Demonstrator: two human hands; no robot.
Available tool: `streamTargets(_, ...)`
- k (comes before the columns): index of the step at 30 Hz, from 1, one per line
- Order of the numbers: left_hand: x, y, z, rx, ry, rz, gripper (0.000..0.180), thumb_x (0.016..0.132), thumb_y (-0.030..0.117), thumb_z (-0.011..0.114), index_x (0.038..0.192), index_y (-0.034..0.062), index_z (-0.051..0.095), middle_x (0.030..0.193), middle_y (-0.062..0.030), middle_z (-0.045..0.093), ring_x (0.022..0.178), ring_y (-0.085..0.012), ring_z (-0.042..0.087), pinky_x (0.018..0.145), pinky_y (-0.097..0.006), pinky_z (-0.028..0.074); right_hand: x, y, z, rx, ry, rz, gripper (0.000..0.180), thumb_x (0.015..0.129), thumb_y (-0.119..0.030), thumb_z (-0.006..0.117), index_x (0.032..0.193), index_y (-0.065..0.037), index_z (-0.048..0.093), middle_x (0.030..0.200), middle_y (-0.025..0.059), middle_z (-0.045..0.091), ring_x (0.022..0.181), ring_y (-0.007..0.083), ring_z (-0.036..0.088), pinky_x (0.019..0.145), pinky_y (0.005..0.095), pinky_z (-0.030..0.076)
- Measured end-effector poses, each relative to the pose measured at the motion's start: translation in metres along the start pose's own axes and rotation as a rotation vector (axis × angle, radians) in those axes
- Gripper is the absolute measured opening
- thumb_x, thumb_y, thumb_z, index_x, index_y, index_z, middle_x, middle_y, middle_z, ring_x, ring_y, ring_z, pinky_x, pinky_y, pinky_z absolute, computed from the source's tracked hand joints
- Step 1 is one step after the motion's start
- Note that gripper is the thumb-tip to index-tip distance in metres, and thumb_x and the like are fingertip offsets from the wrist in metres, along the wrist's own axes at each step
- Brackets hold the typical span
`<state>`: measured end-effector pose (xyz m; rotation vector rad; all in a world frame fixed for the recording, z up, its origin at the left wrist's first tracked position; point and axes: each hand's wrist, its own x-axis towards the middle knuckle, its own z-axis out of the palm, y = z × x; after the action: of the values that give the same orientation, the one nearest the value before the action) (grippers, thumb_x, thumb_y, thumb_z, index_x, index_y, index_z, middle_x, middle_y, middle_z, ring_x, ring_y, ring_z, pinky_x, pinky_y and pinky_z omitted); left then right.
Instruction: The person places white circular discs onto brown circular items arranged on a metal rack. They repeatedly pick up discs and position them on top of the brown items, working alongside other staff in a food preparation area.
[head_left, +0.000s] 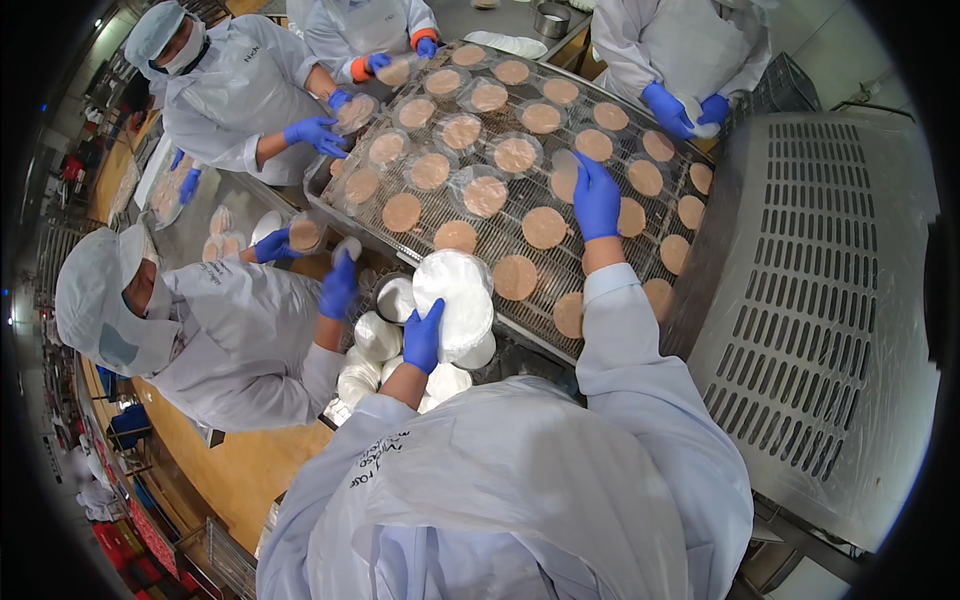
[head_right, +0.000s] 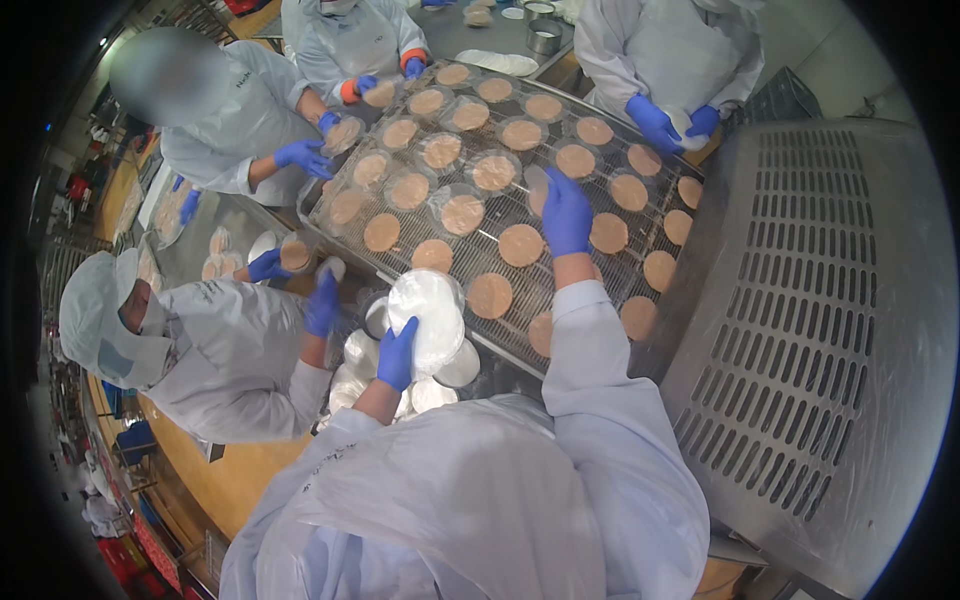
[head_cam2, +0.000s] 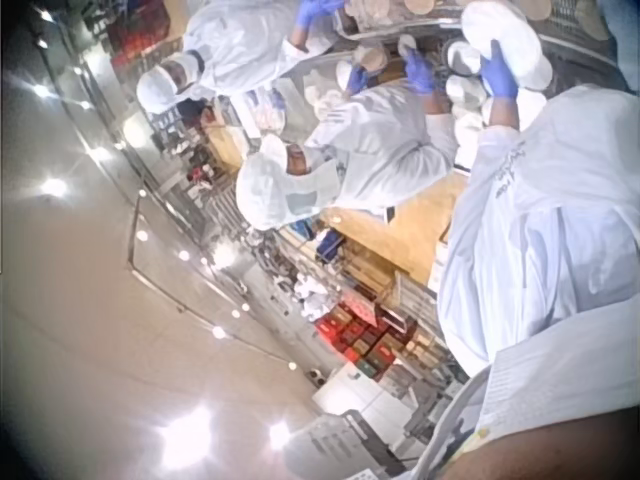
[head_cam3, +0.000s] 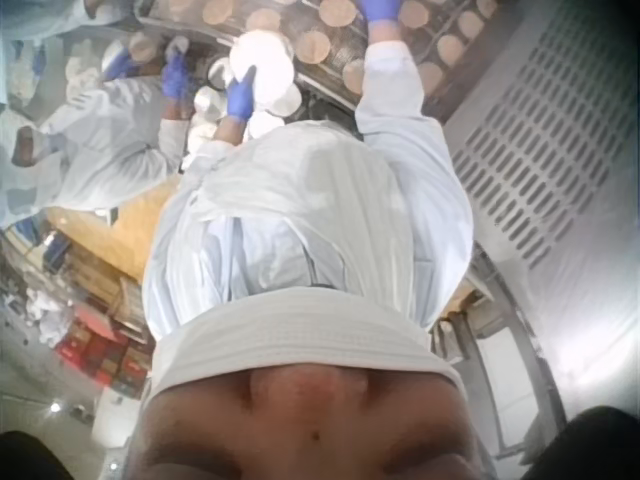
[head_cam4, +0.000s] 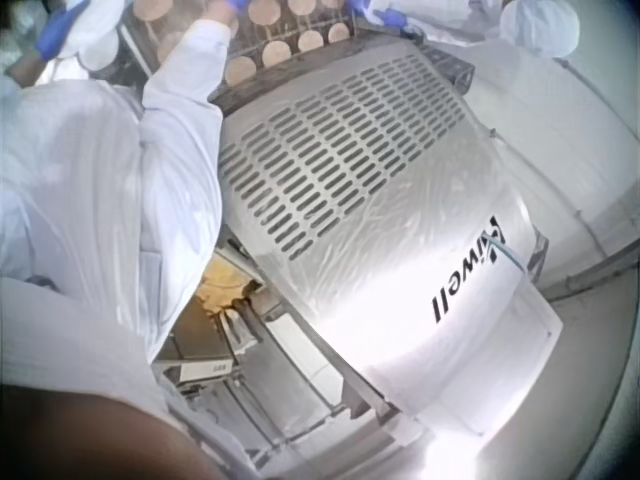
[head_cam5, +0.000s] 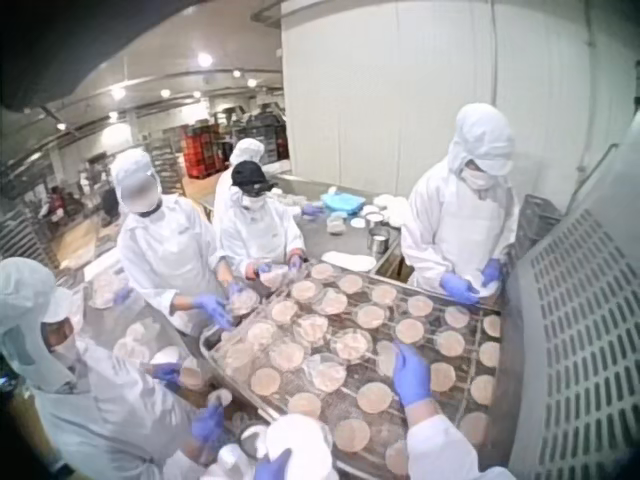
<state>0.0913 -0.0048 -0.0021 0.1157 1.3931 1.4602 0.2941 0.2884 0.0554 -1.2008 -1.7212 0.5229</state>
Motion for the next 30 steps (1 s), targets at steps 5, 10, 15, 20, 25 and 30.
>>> streamTargets(5, -0.007, 0.071, -0.038, 0.042, -0.048, -0.014, 0.046, 0.084, 0.018, 0.063, 0.122, -0.0037, 0.048, 0.113, -0.0117, 0.057, 0.098, -0.0195, 0.058, 0.082, -0.031, 0.048, -0.068, -0.040, 0.108, -0.283, -0.404, -0.229, 0.037, 0.085, -0.023, 0.055, 0.120, -0.008, 0.055, 0.109, 0.0200, 0.060, 0.103, 0.0356, 0.057, 0.088, 0.0445, 0.045)
streamTargets(10, 0.030, 0.057, -0.057, 0.129, -0.114, 0.130, 0.045, 0.085, 0.022, 0.063, 0.119, -0.0052, 0.050, 0.109, -0.0118, 0.060, 0.096, -0.0182, 0.059, 0.082, -0.029, 0.048, -0.115, -0.119, 0.116, 0.326, -0.704, 0.251, 0.041, 0.084, -0.032, 0.059, 0.114, -0.004, 0.056, 0.104, 0.0204, 0.062, 0.098, 0.0333, 0.059, 0.084, 0.0422, 0.047)
streamTargets(15, 0.030, 0.006, -0.021, 0.161, -0.056, 0.089, 0.047, 0.085, 0.024, 0.064, 0.119, -0.0053, 0.050, 0.110, -0.0118, 0.059, 0.095, -0.0186, 0.059, 0.083, -0.029, 0.048, -0.148, -0.038, 0.105, 0.179, -0.544, 0.136, 0.025, 0.084, -0.021, 0.058, 0.095, 0.001, 0.064, 0.088, 0.0185, 0.065, 0.084, 0.0264, 0.063, 0.078, 0.0367, 0.048)
streamTargets(20, -0.001, 0.026, -0.038, 0.090, -0.058, 0.038, 0.049, 0.084, 0.021, 0.064, 0.122, -0.0055, 0.048, 0.111, -0.0124, 0.058, 0.096, -0.0195, 0.058, 0.082, -0.030, 0.048, -0.066, -0.016, 0.032, -0.058, -0.450, 0.385, 0.020, 0.084, -0.012, 0.052, 0.094, -0.001, 0.066, 0.088, 0.0195, 0.065, 0.081, 0.0290, 0.064, 0.072, 0.0366, 0.050)
streamTargets(25, -0.010, 0.030, -0.034, 0.060, -0.056, 0.022, 0.047, 0.085, 0.021, 0.063, 0.121, -0.0052, 0.048, 0.110, -0.0129, 0.059, 0.094, -0.0201, 0.060, 0.080, -0.031, 0.049, -0.026, 0.010, 0.019, -0.262, 0.008, -0.237, 0.018, 0.082, -0.011, 0.052, 0.089, -0.003, 0.066, 0.086, 0.0182, 0.065, 0.080, 0.0350, 0.062, 0.072, 0.0422, 0.050)
streamTargets(30, 0.001, 0.025, -0.030, 0.056, -0.002, 0.024, 0.048, 0.085, 0.022, 0.063, 0.121, -0.0054, 0.048, 0.110, -0.0128, 0.059, 0.094, -0.0207, 0.060, 0.079, -0.031, 0.050, -0.078, -0.010, 0.055, -0.249, -0.525, 0.224, 0.028, 0.081, -0.012, 0.052, 0.105, -0.006, 0.064, 0.104, 0.0199, 0.062, 0.101, 0.0352, 0.057, 0.091, 0.0409, 0.044)
